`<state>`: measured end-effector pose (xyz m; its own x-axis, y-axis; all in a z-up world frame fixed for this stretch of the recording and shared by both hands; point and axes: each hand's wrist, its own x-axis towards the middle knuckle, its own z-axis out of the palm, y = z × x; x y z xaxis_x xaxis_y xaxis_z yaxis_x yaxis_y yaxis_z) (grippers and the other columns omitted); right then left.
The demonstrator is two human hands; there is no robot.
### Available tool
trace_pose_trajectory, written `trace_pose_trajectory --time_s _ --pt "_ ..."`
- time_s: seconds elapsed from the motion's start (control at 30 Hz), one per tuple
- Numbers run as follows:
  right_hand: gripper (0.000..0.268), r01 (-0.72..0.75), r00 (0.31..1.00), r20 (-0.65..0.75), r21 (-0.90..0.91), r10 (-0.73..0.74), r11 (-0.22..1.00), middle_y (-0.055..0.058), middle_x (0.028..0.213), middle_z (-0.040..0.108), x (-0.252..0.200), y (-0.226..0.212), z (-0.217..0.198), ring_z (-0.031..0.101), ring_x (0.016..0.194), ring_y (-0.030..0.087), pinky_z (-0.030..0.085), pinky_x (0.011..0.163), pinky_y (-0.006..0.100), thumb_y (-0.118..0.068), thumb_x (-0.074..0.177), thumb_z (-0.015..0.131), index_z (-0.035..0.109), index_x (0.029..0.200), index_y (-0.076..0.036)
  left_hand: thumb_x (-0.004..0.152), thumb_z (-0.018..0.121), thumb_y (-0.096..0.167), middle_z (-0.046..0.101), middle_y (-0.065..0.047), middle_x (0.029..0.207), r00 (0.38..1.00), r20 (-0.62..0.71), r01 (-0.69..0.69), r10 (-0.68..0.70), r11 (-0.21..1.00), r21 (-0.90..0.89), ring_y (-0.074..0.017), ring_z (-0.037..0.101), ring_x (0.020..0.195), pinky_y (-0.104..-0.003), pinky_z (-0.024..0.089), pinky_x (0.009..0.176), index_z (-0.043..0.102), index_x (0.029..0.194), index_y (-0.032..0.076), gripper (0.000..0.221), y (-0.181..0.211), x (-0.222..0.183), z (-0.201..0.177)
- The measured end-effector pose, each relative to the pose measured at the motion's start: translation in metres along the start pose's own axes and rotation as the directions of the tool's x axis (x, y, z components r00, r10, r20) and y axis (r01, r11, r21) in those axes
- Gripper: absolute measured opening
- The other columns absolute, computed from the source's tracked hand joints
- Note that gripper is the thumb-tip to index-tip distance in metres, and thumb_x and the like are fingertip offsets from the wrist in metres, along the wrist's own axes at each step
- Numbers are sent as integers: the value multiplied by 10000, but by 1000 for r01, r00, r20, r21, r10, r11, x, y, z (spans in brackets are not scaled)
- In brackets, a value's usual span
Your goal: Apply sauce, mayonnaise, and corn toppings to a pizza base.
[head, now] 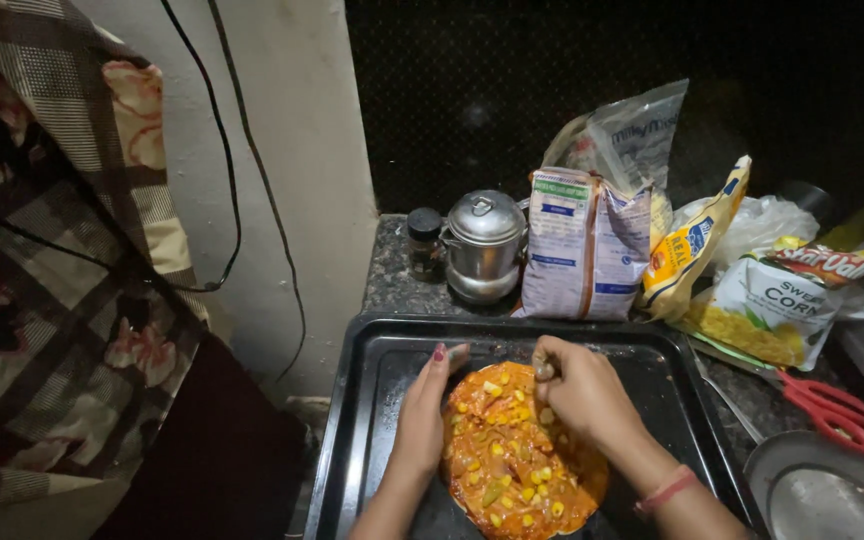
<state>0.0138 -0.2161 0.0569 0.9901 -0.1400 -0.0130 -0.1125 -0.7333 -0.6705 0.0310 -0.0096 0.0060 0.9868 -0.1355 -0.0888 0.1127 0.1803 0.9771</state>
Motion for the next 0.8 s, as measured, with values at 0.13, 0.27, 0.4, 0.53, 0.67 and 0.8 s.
trace_pose_trajectory --time_s 0.13,0.27,0.4,0.53,0.67,0.8 --pt "119 -121 992 49 86 117 989 160 648 706 11 -8 3 736 590 214 556 583 390 -91 882 606 680 852 -2 985 379 592 673 -165 1367 995 97 30 -26 999 -39 -246 583 1323 -348 366 1143 641 1348 -14 753 -11 16 -2" --pt "162 -157 985 105 195 138 968 115 704 758 9 -22 2 738 614 153 578 572 377 -121 905 614 751 887 -35 994 378 600 680 -183 1365 986 164 -18 29 998 -65 -263 597 1321 -355 372 1151 635 1344 -43 776 -20 25 -4" --pt "136 -60 990 131 99 47 993 106 771 786 5 -30 0 721 622 203 565 581 391 -90 844 681 756 956 -67 997 382 597 661 -194 1388 973 228 17 19 988 -155 -271 596 1334 -369 384 1159 609 1359 -55 779 -27 31 -4" --pt "225 140 977 168 -50 -130 989 125 834 779 7 -26 -1 758 693 228 582 660 364 -27 779 668 752 980 -81 990 388 593 647 -192 1405 960 281 63 -19 987 -148 -268 585 1342 -377 383 1161 594 1376 -47 776 -15 30 -2" --pt "242 54 987 148 23 -56 998 102 843 797 7 -30 -5 786 719 230 588 679 357 -20 790 630 739 993 -97 988 376 607 647 -182 1407 951 308 39 -12 996 -81 -259 581 1348 -371 380 1161 595 1371 -49 790 -15 39 0" --pt "187 146 989 -16 -40 -147 988 147 825 757 10 -22 -2 749 755 275 565 698 380 -59 759 709 709 946 -54 990 365 626 659 -190 1388 941 337 -16 14 1000 4 -264 587 1345 -368 385 1155 610 1357 -50 808 -7 42 3"
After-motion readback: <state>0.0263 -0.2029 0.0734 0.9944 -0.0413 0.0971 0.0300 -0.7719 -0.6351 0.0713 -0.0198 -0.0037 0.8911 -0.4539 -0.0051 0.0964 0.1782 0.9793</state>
